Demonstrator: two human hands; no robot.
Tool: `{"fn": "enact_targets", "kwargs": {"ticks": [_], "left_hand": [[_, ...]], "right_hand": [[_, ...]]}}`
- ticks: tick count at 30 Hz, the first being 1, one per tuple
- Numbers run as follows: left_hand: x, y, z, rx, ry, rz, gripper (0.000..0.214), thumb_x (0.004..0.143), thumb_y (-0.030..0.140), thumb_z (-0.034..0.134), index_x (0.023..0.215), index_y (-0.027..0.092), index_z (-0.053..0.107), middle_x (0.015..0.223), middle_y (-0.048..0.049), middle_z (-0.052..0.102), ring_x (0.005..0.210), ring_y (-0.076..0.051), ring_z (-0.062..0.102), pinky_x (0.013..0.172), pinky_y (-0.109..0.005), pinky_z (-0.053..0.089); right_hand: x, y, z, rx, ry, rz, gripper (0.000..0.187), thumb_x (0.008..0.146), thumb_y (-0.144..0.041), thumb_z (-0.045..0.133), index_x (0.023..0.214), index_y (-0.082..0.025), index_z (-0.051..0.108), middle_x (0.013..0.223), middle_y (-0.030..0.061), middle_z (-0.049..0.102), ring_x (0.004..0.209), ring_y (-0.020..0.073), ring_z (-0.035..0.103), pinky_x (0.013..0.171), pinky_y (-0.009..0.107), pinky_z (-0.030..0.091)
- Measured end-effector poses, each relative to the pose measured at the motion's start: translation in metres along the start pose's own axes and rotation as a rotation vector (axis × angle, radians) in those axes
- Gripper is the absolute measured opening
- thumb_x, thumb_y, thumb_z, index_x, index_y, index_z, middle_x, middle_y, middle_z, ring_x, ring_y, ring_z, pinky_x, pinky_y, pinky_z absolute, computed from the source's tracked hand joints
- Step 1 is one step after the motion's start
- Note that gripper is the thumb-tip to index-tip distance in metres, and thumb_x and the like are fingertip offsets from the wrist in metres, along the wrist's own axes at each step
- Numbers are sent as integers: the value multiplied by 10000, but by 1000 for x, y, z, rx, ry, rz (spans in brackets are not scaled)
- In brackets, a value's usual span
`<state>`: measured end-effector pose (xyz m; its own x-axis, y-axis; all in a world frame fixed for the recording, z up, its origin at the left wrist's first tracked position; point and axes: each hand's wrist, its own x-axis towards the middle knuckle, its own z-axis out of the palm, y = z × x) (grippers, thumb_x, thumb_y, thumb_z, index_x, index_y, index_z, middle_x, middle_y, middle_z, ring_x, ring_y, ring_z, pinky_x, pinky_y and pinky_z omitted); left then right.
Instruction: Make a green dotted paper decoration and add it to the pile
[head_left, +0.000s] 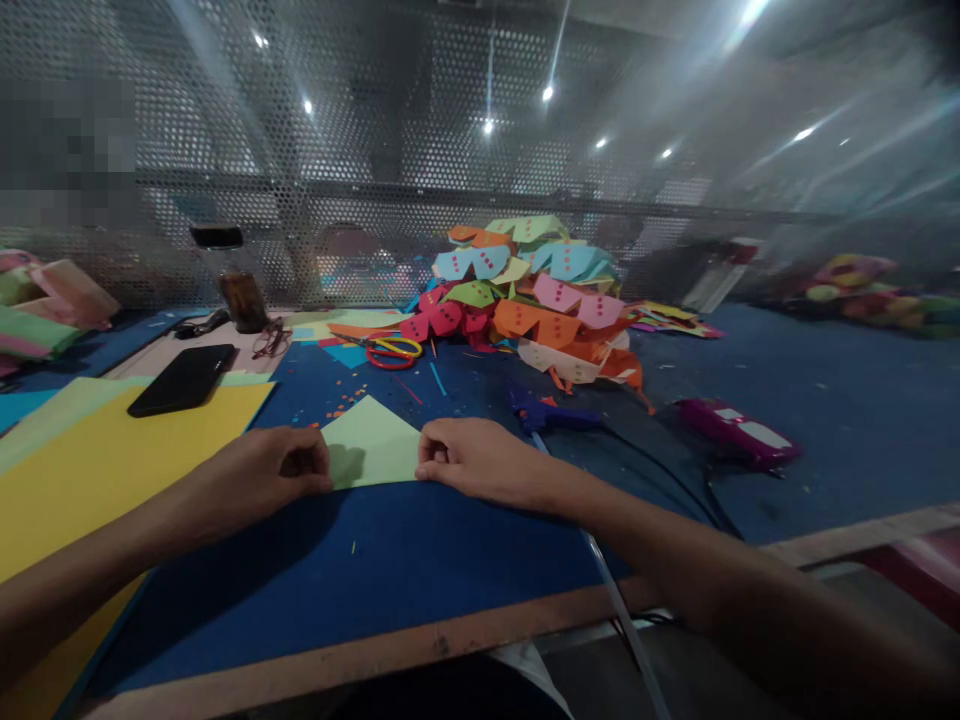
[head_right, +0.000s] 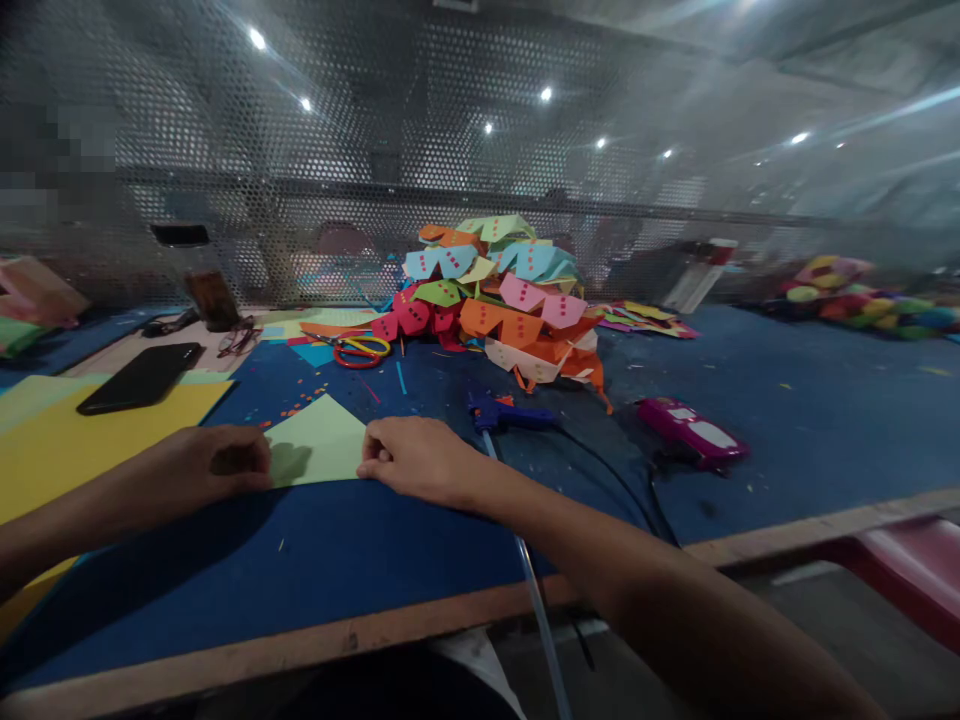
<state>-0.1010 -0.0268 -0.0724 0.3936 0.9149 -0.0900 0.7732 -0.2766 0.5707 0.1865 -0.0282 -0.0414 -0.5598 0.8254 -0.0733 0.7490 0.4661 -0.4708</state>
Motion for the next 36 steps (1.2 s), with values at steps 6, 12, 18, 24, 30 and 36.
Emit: {"fn": "enact_targets", "kwargs": {"ticks": [6, 12, 18, 24, 30, 36], "left_hand": [[0, 3, -7, 3, -11, -4, 230, 774, 450, 646, 749, 222, 668, 694, 6, 673, 685, -206, 616, 622, -283, 414], [-2, -2, -19, 42, -65, -16, 271, 764, 484, 662, 728, 216, 678, 668, 5, 651, 671, -206, 582, 621, -290, 394], [-3, -4, -24, 88, -108, -22, 243, 786, 457, 644, 749, 220, 684, 696, -4, 660, 695, -214, 592, 642, -302, 397], [-4, -6, -29, 140, -139, -1, 238, 802, 445, 638, 768, 218, 697, 742, -18, 695, 734, -225, 611, 687, -312, 426], [-8, -6, -34, 199, -158, 22, 235, 835, 434, 625, 780, 216, 693, 753, 0, 701, 744, -215, 629, 697, -289, 436], [-8, -8, -33, 228, -133, -27, 299, 826, 508, 592, 753, 233, 683, 755, -26, 723, 751, -252, 652, 690, -316, 436]], "right_hand": [[-1, -1, -1, 6, -5, -5, 68, 890, -247, 693, 907, -181, 689, 854, 11, 698, 738, 140, 593, 604, 240, 301], [-2, 2, -3, -13, -1, -7, 70, 887, -250, 688, 903, -182, 689, 847, 11, 701, 747, 146, 599, 606, 243, 294], [-4, 3, -6, -30, -8, 2, 75, 890, -254, 690, 904, -181, 687, 849, 11, 700, 743, 145, 598, 603, 245, 295], [-4, 7, -6, -16, -13, -7, 81, 886, -258, 691, 907, -179, 688, 845, 15, 702, 729, 144, 594, 614, 247, 305], [-3, 7, -6, -20, -16, -3, 66, 885, -243, 695, 904, -180, 691, 832, 9, 696, 736, 146, 602, 609, 242, 306], [-3, 7, -6, -11, -19, -3, 77, 886, -258, 689, 901, -182, 686, 837, 13, 698, 733, 146, 597, 616, 245, 310]]}}
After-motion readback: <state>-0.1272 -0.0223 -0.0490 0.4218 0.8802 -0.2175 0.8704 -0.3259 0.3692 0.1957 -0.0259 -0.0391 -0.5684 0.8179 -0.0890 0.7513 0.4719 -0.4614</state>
